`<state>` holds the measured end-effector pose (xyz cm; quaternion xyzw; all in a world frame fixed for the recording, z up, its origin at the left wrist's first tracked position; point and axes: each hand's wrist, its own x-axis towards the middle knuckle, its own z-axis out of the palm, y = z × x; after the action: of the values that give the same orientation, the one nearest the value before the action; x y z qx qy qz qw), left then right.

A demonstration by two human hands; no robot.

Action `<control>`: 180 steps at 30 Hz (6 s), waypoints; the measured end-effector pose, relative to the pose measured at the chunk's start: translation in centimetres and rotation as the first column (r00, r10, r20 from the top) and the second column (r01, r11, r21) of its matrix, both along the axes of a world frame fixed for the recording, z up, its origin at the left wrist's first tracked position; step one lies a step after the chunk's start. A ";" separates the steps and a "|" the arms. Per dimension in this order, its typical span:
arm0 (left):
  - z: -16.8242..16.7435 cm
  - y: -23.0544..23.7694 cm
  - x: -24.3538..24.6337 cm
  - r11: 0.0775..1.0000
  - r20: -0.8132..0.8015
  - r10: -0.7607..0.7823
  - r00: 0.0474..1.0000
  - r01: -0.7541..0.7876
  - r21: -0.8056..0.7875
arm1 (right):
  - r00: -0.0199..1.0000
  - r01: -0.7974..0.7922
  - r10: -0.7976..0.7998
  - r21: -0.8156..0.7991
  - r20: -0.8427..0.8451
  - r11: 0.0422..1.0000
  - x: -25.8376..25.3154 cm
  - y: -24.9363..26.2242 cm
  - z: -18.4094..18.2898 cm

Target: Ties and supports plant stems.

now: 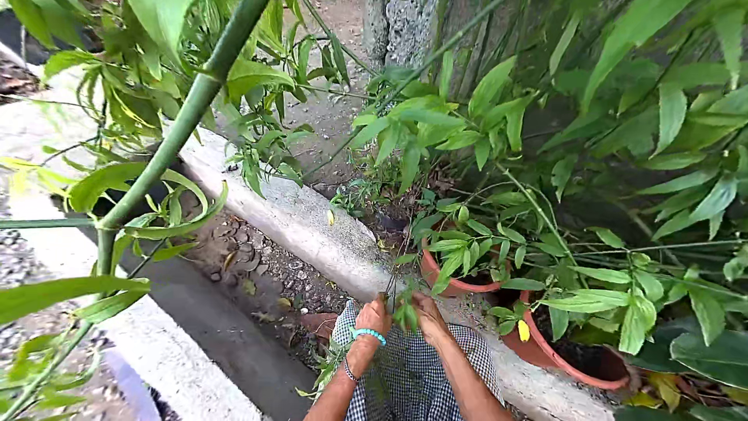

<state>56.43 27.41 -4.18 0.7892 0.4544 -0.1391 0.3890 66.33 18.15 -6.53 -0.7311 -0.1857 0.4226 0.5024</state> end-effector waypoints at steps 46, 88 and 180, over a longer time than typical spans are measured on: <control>1.4 3.0 5.4 0.996 -0.025 -0.065 0.998 0.064 -0.064 | 0.394 0.865 -0.638 0.032 -0.662 0.501 2.7 12.4 2.9; -1.8 5.4 3.1 0.925 0.246 -0.160 0.956 0.233 -0.302 | 0.524 0.675 -0.434 0.047 -0.733 0.736 4.3 8.7 -1.8; -3.4 -1.0 -12.4 0.910 0.300 0.303 0.905 -0.368 0.192 | 0.928 0.373 -0.372 -0.032 0.033 0.927 9.8 15.0 -7.0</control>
<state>44.01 26.41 -7.54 0.7515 0.5423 0.0935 0.3639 76.09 33.12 -13.52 -0.7678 -0.0420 0.3133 0.5572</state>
